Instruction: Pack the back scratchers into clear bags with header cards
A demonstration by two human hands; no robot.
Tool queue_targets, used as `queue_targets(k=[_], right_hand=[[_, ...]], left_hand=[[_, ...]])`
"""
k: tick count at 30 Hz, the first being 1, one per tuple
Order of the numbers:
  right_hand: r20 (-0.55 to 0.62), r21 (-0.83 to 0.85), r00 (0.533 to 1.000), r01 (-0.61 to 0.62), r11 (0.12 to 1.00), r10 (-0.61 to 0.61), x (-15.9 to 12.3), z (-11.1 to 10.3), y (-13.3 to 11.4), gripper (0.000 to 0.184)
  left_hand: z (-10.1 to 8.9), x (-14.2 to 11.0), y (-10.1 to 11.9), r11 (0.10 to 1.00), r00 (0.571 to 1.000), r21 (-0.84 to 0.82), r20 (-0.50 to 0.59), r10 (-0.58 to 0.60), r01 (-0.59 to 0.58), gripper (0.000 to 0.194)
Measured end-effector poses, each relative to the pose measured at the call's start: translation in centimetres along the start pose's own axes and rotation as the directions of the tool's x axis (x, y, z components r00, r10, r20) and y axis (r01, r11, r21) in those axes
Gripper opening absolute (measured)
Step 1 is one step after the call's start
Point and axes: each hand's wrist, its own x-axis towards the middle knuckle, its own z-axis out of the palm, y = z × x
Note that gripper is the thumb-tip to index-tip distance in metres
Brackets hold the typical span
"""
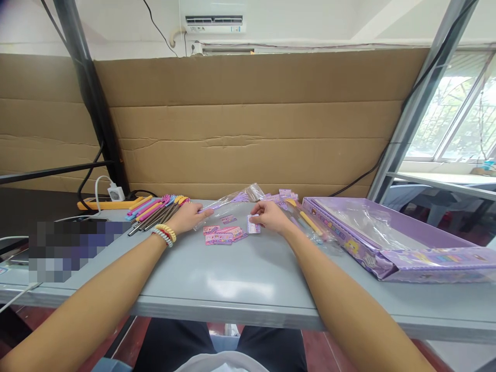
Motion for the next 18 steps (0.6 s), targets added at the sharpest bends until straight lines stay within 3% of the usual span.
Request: queue_targets(k=[5,9,14,16,18], right_hand=[[0.007,-0.011,1.000,-0.002,1.000,0.002,0.02,0.26,0.20,0.040],[-0.008,-0.208,0.998,0.060,0.976,-0.063,-0.07,0.25,-0.01,0.025],[0.041,-0.457,0.992,0.128,0.880,-0.123,-0.19,-0.04,-0.10,0.007],[0.023,-0.509,0.991,0.124,0.852,-0.130,-0.21,-0.33,-0.24,0.005],[-0.048,-0.470,0.992,0.077,0.879,-0.113,-0.18,-0.65,-0.35,0.009]], left_hand=[[-0.02,-0.03,-0.08,1.000,1.000,0.020,0.011,0.008,-0.008,0.058],[-0.16,-0.18,0.06,1.000,0.999,0.021,0.041,0.006,-0.006,0.058],[-0.19,-0.29,0.13,0.999,0.998,0.030,0.061,0.014,-0.016,0.059],[-0.13,-0.22,0.06,0.999,0.998,0.039,0.059,0.019,-0.021,0.059],[-0.04,-0.15,-0.03,0.999,0.998,0.040,0.061,0.019,-0.022,0.059]])
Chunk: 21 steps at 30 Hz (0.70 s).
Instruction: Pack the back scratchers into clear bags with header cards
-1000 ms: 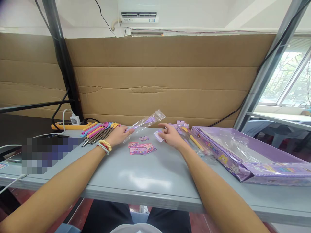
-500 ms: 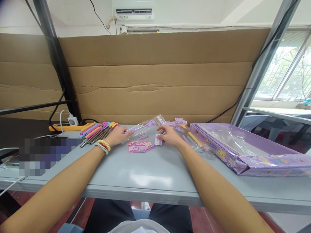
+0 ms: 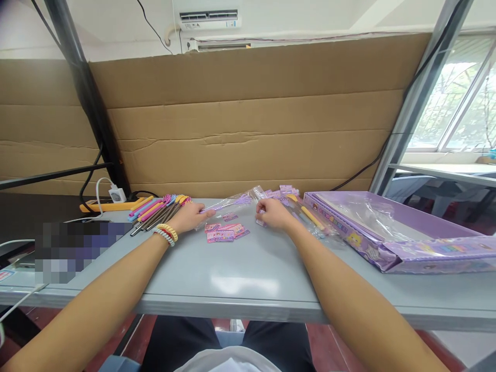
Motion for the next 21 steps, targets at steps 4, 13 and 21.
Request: queue_targets(k=[4,13,21], right_hand=[[-0.095,0.184,0.988,-0.102,0.978,0.121,0.1,-0.1,0.4,0.029],[0.075,-0.115,0.994,-0.069,0.991,0.078,0.0,0.6,0.7,0.022],[0.048,-0.216,0.998,-0.031,0.976,0.042,-0.1,-0.8,0.3,0.022]], left_hand=[[0.1,0.1,-0.1,1.000,1.000,-0.005,-0.001,0.005,-0.005,0.058],[0.2,0.2,-0.2,1.000,1.000,0.002,0.003,0.013,-0.013,0.056],[0.0,0.1,-0.1,1.000,1.000,0.001,0.013,0.007,-0.007,0.060]])
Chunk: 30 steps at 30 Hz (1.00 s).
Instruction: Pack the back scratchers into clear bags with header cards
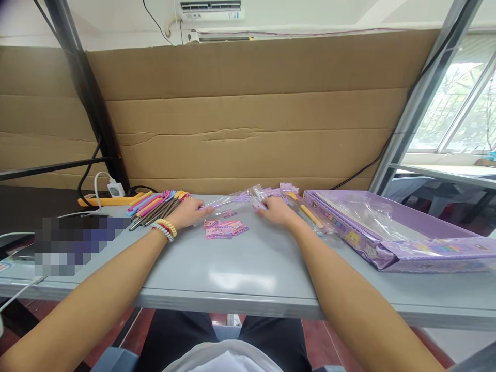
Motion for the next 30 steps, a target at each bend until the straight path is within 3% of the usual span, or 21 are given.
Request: queue_targets(k=[4,9,12,16,21,24,27,30], right_hand=[[-0.196,0.155,0.980,-0.005,0.988,0.036,-0.2,-0.3,-0.3,0.019],[-0.279,0.097,0.960,0.017,0.995,0.011,0.0,0.4,-0.2,0.012],[-0.340,0.065,0.939,-0.028,0.997,0.048,0.3,0.8,0.0,0.018],[-0.383,0.038,0.915,-0.120,0.992,0.126,0.5,0.9,0.5,0.027],[-0.354,0.050,0.902,-0.246,0.968,0.247,0.4,0.5,1.2,0.026],[-0.309,0.267,0.887,-0.266,0.926,0.344,0.5,0.2,1.2,0.024],[-0.175,0.623,0.902,-0.210,0.754,0.396,0.5,0.2,1.1,0.016],[-0.113,0.777,0.915,-0.163,0.609,0.388,0.5,0.2,1.2,0.018]], left_hand=[[-0.1,-0.1,0.1,1.000,1.000,0.014,0.004,-0.001,0.001,0.061],[-0.1,-0.2,0.2,1.000,1.000,0.011,0.017,-0.001,0.001,0.061],[0.0,-0.2,0.2,0.999,0.999,0.007,0.019,0.031,-0.031,0.060],[0.0,-0.2,0.3,0.994,0.994,0.005,0.028,0.105,-0.106,0.058],[-0.1,-0.2,0.5,0.991,0.991,-0.011,0.010,0.133,-0.133,0.055],[-0.2,-0.3,0.6,0.991,0.992,-0.023,0.017,0.129,-0.128,0.053],[-0.2,-0.4,0.6,0.993,0.994,-0.041,0.013,0.113,-0.112,0.051],[-0.2,-0.4,0.5,0.993,0.994,-0.043,-0.001,0.112,-0.112,0.050]])
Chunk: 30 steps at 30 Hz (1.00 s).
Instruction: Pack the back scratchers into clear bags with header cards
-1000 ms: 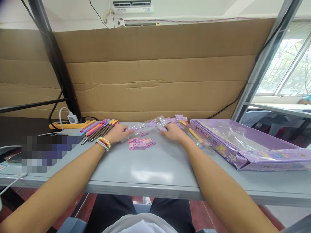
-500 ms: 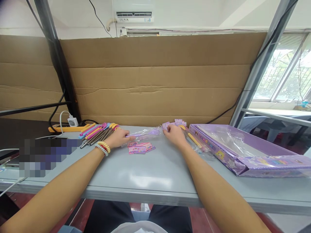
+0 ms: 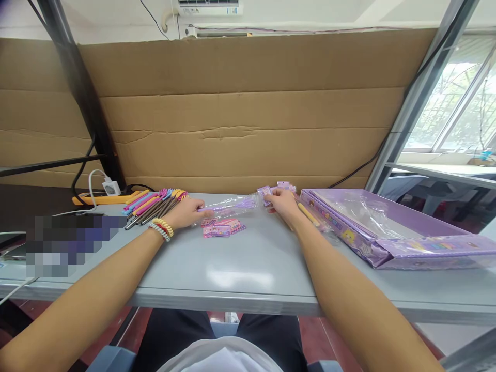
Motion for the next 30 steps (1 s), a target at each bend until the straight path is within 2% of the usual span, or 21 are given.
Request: queue_targets(k=[4,10,13,17,21,25,30], right_hand=[[0.000,0.062,1.000,-0.020,0.998,0.020,-0.1,0.0,0.1,0.029],[-0.075,0.033,0.997,0.003,0.999,-0.001,0.3,-0.1,0.1,0.027],[-0.113,0.017,0.994,0.000,1.000,0.001,0.5,-0.5,0.2,0.034],[-0.154,-0.096,0.987,0.039,0.995,-0.054,0.4,-1.1,0.1,0.033],[-0.042,-0.220,0.991,0.117,0.968,-0.129,0.1,-1.0,-0.1,0.022],[0.028,-0.344,0.991,0.131,0.930,-0.129,0.0,-0.6,-0.2,0.018],[-0.026,-0.468,0.993,0.086,0.880,-0.111,0.0,-0.6,-0.2,0.014]], left_hand=[[0.1,0.1,-0.1,1.000,1.000,0.007,-0.001,-0.003,0.003,0.051],[0.0,0.1,0.0,0.999,0.999,0.019,-0.012,-0.031,0.031,0.054],[-0.1,0.0,0.1,1.000,1.000,0.015,-0.005,-0.026,0.026,0.054],[-0.1,0.0,0.1,0.999,1.000,0.023,-0.009,-0.024,0.025,0.054],[-0.2,0.0,0.1,0.999,0.999,0.037,-0.012,-0.034,0.034,0.055],[-0.3,0.0,0.2,0.997,0.999,0.063,-0.015,-0.044,0.045,0.058],[-0.3,0.0,0.2,0.996,0.998,0.065,-0.019,-0.058,0.059,0.058]])
